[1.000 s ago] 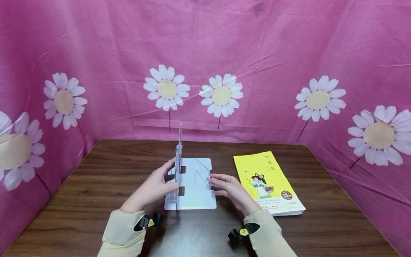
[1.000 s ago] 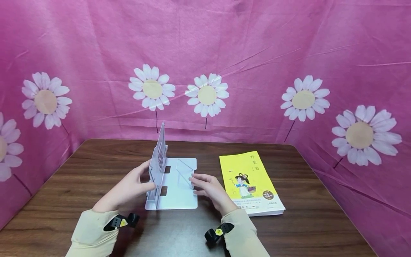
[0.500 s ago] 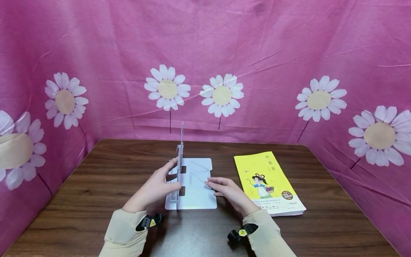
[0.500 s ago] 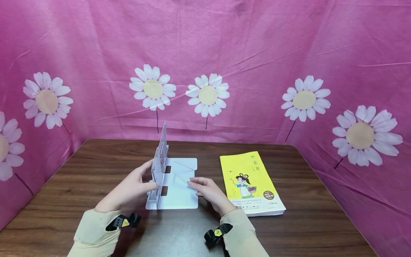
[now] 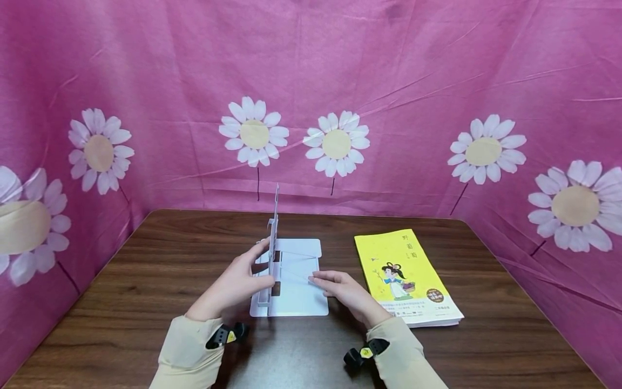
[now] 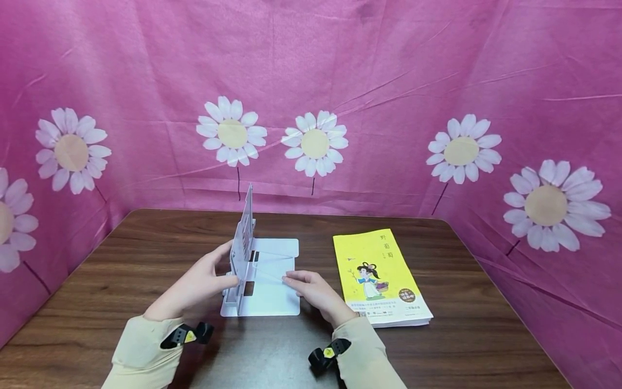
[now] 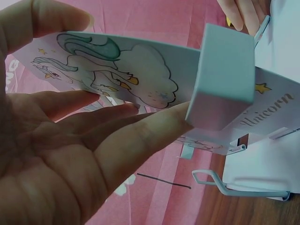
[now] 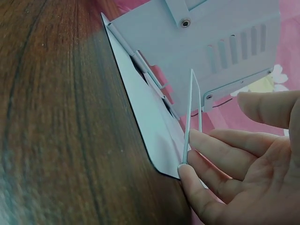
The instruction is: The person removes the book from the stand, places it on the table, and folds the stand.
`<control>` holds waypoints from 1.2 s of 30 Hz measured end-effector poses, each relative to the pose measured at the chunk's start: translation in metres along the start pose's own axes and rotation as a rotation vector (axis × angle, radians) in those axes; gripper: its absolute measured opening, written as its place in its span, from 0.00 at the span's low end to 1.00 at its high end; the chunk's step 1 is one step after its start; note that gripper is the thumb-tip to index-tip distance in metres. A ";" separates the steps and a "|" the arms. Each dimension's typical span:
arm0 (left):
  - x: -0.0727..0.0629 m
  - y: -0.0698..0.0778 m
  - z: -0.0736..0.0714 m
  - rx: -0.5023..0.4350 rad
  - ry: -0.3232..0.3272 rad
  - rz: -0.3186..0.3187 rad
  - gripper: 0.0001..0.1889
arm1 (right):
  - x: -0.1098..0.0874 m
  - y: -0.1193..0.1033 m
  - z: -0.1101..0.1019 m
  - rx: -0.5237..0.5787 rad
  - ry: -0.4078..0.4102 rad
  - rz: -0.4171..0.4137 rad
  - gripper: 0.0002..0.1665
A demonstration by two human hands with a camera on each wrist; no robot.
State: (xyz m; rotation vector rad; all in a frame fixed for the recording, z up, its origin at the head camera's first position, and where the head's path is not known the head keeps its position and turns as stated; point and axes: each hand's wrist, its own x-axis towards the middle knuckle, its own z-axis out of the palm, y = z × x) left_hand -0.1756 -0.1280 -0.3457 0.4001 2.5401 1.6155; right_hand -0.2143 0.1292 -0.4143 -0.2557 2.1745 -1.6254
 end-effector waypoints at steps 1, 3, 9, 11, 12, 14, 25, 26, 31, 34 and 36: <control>0.000 0.000 0.000 0.000 0.002 -0.004 0.45 | 0.000 0.000 0.000 -0.007 -0.002 0.001 0.27; 0.001 -0.001 0.001 -0.004 0.003 -0.008 0.45 | 0.000 0.000 0.000 -0.017 -0.009 0.004 0.27; 0.002 -0.003 0.001 0.000 0.007 -0.006 0.45 | 0.000 0.001 0.001 -0.045 -0.042 -0.018 0.28; 0.002 -0.003 0.001 0.004 0.009 -0.007 0.45 | 0.000 0.002 0.001 -0.047 -0.048 -0.020 0.28; 0.001 -0.003 0.000 0.010 0.011 -0.006 0.45 | 0.001 0.002 0.000 -0.047 -0.049 -0.021 0.28; 0.001 -0.003 0.000 0.028 0.013 -0.006 0.45 | 0.001 0.003 0.000 -0.039 -0.049 -0.019 0.28; 0.004 -0.004 0.006 -0.005 -0.003 0.000 0.44 | -0.002 -0.002 -0.005 0.022 -0.065 -0.029 0.31; 0.005 -0.004 0.007 -0.020 -0.009 0.004 0.44 | -0.002 -0.002 -0.005 0.031 -0.065 -0.029 0.31; 0.007 -0.005 0.014 -0.057 -0.017 0.032 0.42 | -0.001 -0.002 -0.008 0.071 -0.064 -0.044 0.32; 0.008 -0.006 0.018 -0.057 -0.006 0.049 0.42 | -0.001 -0.002 -0.008 0.086 -0.061 -0.048 0.33; 0.008 -0.006 0.020 -0.056 0.002 0.056 0.41 | -0.001 -0.002 -0.008 0.096 -0.058 -0.045 0.33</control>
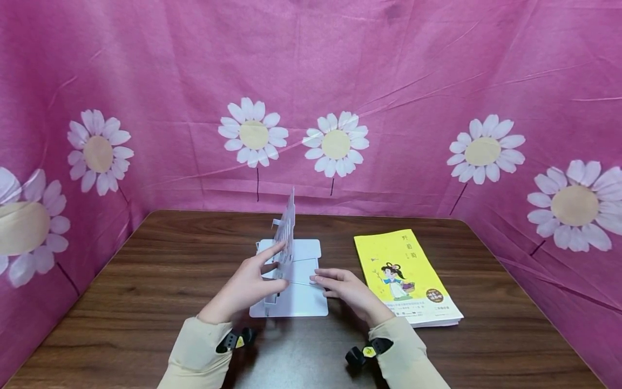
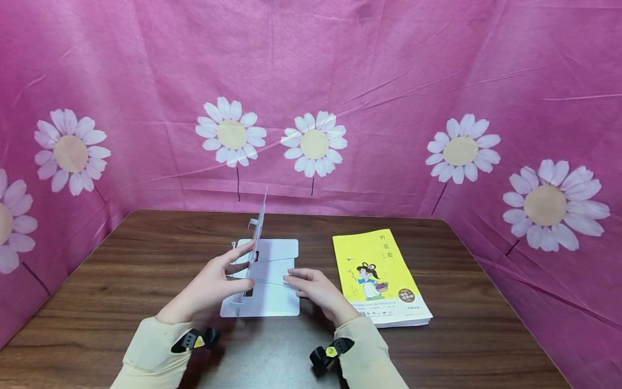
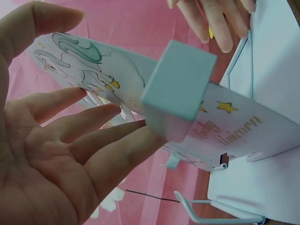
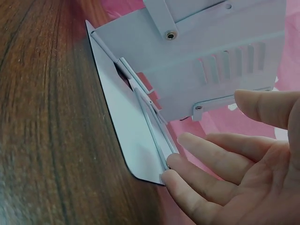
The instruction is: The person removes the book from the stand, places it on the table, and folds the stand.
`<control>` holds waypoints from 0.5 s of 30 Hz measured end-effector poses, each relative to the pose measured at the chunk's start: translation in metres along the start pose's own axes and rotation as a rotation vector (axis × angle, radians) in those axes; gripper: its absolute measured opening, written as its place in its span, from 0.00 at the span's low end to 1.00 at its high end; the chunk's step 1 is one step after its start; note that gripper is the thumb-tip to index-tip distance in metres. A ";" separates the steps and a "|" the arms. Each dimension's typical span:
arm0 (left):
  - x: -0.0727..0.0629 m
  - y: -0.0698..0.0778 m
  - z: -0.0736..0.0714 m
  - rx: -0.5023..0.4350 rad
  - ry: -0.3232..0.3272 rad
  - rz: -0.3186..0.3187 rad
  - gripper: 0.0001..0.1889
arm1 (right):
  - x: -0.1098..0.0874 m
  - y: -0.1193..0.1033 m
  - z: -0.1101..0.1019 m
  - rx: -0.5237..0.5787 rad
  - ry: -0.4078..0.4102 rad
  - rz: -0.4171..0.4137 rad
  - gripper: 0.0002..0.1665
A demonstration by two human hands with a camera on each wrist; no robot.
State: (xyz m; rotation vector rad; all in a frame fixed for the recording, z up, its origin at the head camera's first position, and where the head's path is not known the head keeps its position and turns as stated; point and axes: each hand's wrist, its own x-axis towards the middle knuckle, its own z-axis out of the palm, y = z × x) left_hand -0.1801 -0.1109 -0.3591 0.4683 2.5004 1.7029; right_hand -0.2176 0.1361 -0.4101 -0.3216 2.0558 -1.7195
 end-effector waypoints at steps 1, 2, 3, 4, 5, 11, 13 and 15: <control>0.000 0.000 0.001 0.002 0.004 0.001 0.41 | 0.000 -0.001 0.000 0.007 0.002 0.001 0.32; 0.000 0.000 0.002 0.001 0.010 0.003 0.41 | 0.000 -0.001 0.000 0.012 0.004 0.003 0.33; 0.001 0.001 0.003 0.002 0.016 0.001 0.41 | -0.001 -0.002 0.000 0.021 0.007 0.004 0.33; 0.001 0.001 0.004 0.003 0.022 -0.001 0.41 | -0.001 -0.003 0.000 0.029 0.011 0.005 0.33; 0.001 0.002 0.005 0.007 0.028 -0.002 0.41 | -0.002 -0.004 0.000 0.038 0.014 0.005 0.34; 0.002 0.004 0.010 0.073 0.067 0.017 0.39 | -0.004 -0.009 -0.001 0.103 0.024 0.006 0.36; 0.002 0.004 0.012 0.093 0.079 0.026 0.39 | -0.004 -0.010 -0.001 0.121 0.026 0.002 0.36; 0.002 0.004 0.013 0.101 0.087 0.030 0.39 | -0.004 -0.011 -0.001 0.138 0.027 -0.005 0.35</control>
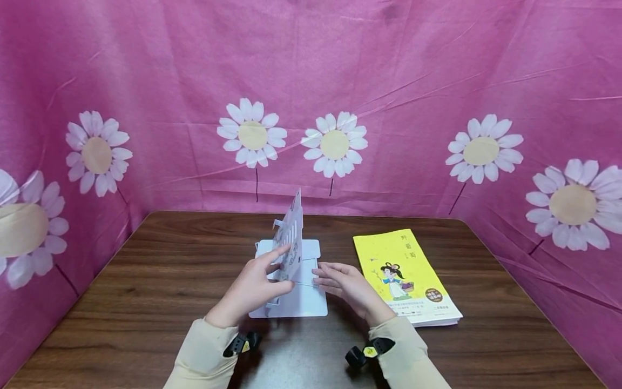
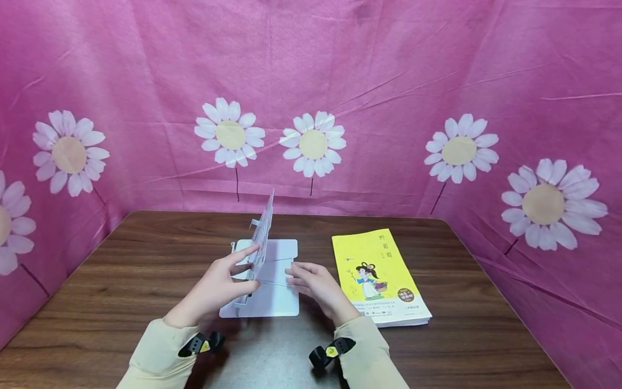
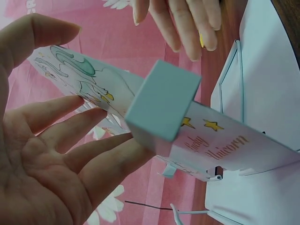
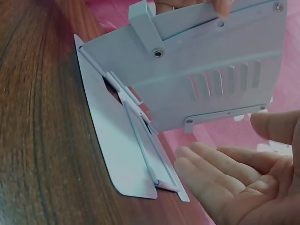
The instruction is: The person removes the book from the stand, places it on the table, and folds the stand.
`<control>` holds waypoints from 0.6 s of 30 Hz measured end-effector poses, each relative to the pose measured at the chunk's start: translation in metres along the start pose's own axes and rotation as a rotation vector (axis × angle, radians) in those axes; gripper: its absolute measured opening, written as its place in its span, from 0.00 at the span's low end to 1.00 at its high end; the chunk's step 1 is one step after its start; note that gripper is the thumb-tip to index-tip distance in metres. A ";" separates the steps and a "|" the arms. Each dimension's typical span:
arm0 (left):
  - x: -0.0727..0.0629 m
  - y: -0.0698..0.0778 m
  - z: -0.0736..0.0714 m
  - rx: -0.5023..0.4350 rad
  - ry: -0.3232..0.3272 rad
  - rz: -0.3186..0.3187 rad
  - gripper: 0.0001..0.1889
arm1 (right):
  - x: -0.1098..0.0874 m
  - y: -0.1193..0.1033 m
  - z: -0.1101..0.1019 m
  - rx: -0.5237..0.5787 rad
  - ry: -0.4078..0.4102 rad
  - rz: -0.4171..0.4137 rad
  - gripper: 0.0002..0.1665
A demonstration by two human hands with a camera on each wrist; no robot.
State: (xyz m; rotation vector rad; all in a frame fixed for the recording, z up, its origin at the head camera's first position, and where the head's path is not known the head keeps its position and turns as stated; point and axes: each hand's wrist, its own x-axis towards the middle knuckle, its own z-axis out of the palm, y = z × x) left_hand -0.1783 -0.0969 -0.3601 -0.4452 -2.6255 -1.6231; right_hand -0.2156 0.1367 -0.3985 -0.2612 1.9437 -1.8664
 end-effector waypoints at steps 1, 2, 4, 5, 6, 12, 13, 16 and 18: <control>0.000 0.000 0.001 0.002 0.002 0.002 0.39 | 0.000 0.000 0.000 0.013 -0.001 -0.003 0.35; 0.000 0.000 0.001 0.005 0.003 0.003 0.39 | 0.000 -0.001 0.000 0.025 -0.001 -0.006 0.35; 0.000 0.001 0.002 0.026 0.004 0.009 0.38 | -0.001 -0.002 0.001 0.050 -0.011 -0.014 0.35; 0.001 0.001 0.003 0.038 0.003 0.014 0.38 | -0.001 -0.003 0.001 0.064 -0.015 -0.014 0.35; 0.001 0.001 0.004 0.055 0.003 0.021 0.38 | -0.001 -0.003 0.002 0.077 -0.019 -0.016 0.35; 0.001 0.002 0.009 0.162 0.029 0.075 0.38 | -0.004 -0.006 0.004 0.128 -0.031 -0.023 0.35; 0.001 0.002 0.010 0.182 0.036 0.090 0.38 | -0.004 -0.007 0.005 0.136 -0.037 -0.026 0.34; 0.001 0.003 0.014 0.253 0.054 0.150 0.37 | -0.005 -0.009 0.006 0.160 -0.053 -0.037 0.35; 0.001 0.003 0.016 0.304 0.063 0.188 0.37 | -0.006 -0.010 0.006 0.178 -0.058 -0.039 0.36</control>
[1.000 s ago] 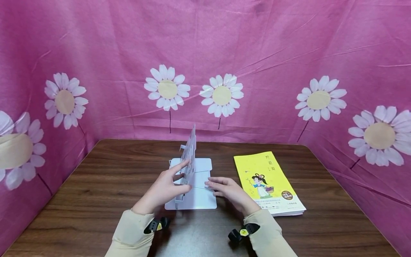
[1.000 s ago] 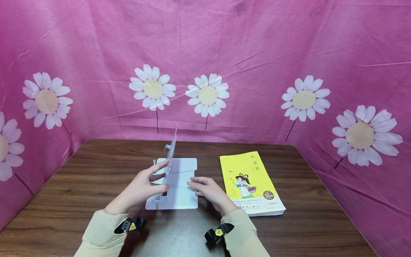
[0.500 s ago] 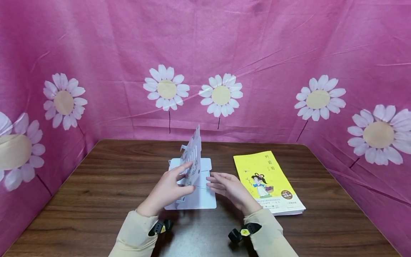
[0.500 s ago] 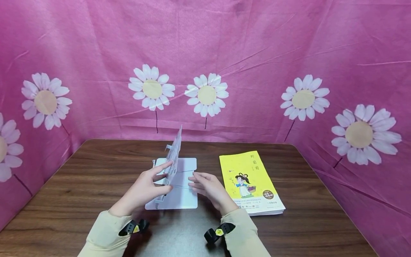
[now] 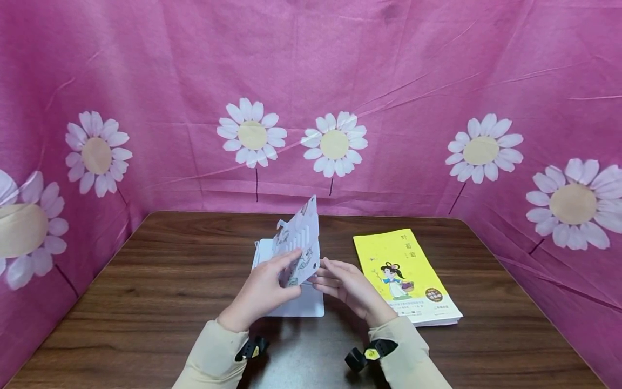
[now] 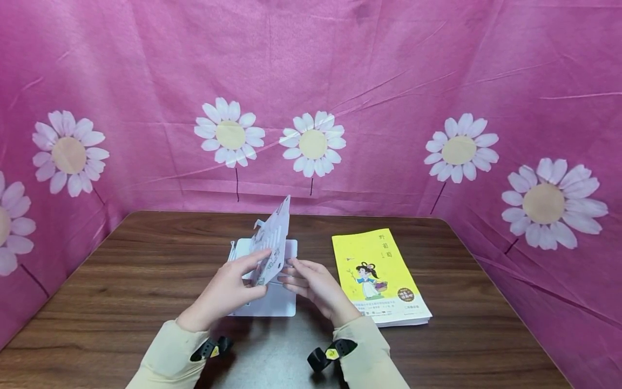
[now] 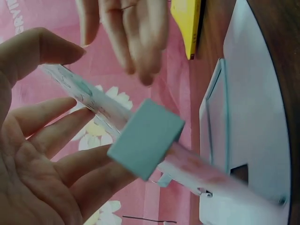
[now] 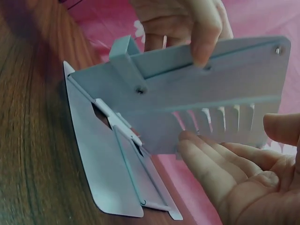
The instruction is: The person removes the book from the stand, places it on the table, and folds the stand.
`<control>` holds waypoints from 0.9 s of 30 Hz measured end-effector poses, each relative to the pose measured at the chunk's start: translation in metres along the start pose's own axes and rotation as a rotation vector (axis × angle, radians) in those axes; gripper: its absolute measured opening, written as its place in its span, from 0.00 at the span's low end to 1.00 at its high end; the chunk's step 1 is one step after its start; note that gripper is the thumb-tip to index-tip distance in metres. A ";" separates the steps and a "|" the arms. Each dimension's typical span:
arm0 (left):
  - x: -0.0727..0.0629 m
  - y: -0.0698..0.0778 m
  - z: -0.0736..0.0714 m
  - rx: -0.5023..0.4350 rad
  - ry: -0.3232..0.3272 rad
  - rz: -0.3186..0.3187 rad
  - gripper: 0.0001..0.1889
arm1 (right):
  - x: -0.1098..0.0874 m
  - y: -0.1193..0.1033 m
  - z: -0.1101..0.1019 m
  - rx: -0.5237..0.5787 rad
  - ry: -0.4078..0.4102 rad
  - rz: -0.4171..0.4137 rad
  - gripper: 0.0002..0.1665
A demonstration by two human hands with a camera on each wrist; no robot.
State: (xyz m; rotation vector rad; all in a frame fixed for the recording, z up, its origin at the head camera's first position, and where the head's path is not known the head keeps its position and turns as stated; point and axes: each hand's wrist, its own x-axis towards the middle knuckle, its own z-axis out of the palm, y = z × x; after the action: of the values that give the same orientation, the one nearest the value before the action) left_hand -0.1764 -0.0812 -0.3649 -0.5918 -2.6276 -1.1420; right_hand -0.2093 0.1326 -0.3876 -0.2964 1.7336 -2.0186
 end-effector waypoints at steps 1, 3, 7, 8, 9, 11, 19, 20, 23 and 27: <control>0.000 0.001 0.001 0.022 0.005 0.015 0.36 | 0.000 -0.001 0.000 0.010 -0.002 0.001 0.36; 0.000 0.001 0.003 0.052 0.010 0.040 0.36 | -0.002 -0.003 0.001 0.030 -0.006 0.001 0.36; -0.001 0.002 0.007 0.091 0.013 0.068 0.35 | -0.004 -0.006 0.001 0.098 -0.010 0.006 0.36; -0.001 0.002 0.008 0.099 0.010 0.074 0.35 | -0.004 -0.007 0.001 0.118 -0.004 0.008 0.35; -0.001 0.002 0.009 0.105 0.006 0.080 0.35 | -0.004 -0.008 0.002 0.139 0.000 0.007 0.35; -0.001 0.001 0.011 0.125 -0.003 0.087 0.34 | -0.005 -0.010 0.002 0.177 0.016 0.002 0.33; -0.002 0.004 0.015 0.181 -0.043 0.090 0.34 | -0.006 -0.014 0.002 0.220 0.074 -0.018 0.31; -0.002 0.004 0.015 0.186 -0.047 0.090 0.34 | -0.006 -0.015 0.002 0.217 0.076 -0.017 0.31; -0.002 0.005 0.017 0.209 -0.053 0.101 0.33 | -0.006 -0.014 0.001 0.208 0.092 -0.010 0.32; -0.002 0.006 0.021 0.228 -0.056 0.114 0.31 | -0.005 -0.013 0.000 0.183 0.128 0.000 0.31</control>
State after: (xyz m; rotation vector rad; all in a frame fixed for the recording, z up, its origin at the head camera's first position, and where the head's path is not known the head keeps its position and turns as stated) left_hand -0.1724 -0.0626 -0.3762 -0.7238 -2.6812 -0.7908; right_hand -0.2076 0.1362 -0.3746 -0.1097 1.6061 -2.2202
